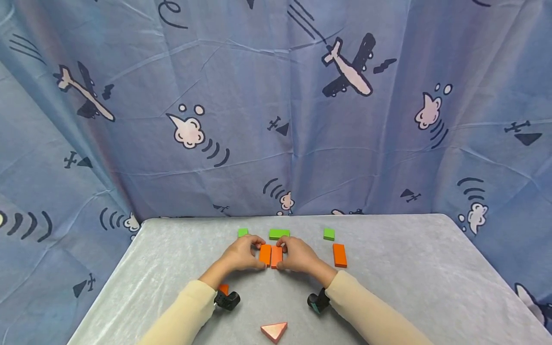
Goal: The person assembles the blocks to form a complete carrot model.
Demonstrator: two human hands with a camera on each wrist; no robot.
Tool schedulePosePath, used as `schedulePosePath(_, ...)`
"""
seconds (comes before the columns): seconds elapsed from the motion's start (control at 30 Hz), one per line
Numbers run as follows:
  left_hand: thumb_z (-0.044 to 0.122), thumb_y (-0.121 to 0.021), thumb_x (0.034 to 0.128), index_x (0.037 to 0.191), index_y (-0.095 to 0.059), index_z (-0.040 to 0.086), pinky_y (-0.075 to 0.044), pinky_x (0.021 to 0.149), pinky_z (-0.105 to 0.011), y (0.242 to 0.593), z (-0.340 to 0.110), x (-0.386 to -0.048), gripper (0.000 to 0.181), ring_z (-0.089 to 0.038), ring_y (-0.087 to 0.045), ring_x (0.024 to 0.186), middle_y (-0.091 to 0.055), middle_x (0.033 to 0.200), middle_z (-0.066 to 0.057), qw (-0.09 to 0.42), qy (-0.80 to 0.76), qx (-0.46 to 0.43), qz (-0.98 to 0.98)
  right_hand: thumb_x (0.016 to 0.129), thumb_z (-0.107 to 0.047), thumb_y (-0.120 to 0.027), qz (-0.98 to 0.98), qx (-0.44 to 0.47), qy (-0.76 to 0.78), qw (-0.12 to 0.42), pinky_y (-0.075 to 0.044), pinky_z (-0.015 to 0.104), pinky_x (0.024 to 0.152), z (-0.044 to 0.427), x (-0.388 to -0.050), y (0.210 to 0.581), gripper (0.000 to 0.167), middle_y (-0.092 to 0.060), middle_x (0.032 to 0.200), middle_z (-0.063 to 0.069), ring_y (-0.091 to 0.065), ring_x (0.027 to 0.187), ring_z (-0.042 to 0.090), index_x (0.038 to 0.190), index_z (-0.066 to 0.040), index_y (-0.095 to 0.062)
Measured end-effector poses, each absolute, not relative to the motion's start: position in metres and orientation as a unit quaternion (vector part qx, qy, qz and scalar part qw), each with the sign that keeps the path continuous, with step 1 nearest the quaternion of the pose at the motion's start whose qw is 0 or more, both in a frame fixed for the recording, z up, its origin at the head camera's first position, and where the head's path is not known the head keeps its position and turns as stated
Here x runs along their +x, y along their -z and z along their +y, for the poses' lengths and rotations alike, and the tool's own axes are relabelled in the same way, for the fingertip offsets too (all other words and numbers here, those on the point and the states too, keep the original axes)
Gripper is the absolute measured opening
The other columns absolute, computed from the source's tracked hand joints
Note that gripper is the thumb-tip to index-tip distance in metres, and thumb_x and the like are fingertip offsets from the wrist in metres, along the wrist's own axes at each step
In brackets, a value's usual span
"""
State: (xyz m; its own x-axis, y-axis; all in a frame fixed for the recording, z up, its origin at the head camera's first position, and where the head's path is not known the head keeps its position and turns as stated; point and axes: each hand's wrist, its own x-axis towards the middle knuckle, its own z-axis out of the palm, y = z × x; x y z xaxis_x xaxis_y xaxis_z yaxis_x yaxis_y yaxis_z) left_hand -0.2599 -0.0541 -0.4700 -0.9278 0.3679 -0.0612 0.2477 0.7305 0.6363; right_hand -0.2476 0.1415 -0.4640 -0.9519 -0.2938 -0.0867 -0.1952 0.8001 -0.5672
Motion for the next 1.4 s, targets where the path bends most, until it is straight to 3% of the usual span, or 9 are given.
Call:
schedulePosePath(0.97, 0.034, -0.087, 0.061, 0.113, -0.066, 0.016, -0.049, 0.082, -0.031, 0.4706, -0.0532, -0.2579, 0.059, -0.011, -0.057, 0.089, -0.061, 0.099, 0.004, 0.078, -0.276, 0.178, 0.941, 0.064, -0.016, -0.087, 0.95, -0.126, 0.273, 0.081, -0.048, 0.036, 0.074, 0.1383, -0.2464, 0.4604, 0.05, -0.064, 0.093, 0.004, -0.054, 0.081, 0.017, 0.108, -0.011, -0.063)
schedulePosePath(1.4, 0.035, -0.088, 0.0611, 0.112, -0.066, 0.016, -0.049, 0.082, -0.032, 0.471, -0.0527, -0.26, 0.059, -0.012, -0.058, 0.09, -0.062, 0.101, 0.004, 0.085, -0.276, 0.173, 0.942, 0.073, -0.029, -0.079, 0.955, -0.146, 0.251, 0.054, -0.05, 0.04, 0.077, 0.1454, -0.2417, 0.4555, 0.047, -0.065, 0.103, 0.005, -0.059, 0.089, 0.018, 0.115, -0.014, -0.064)
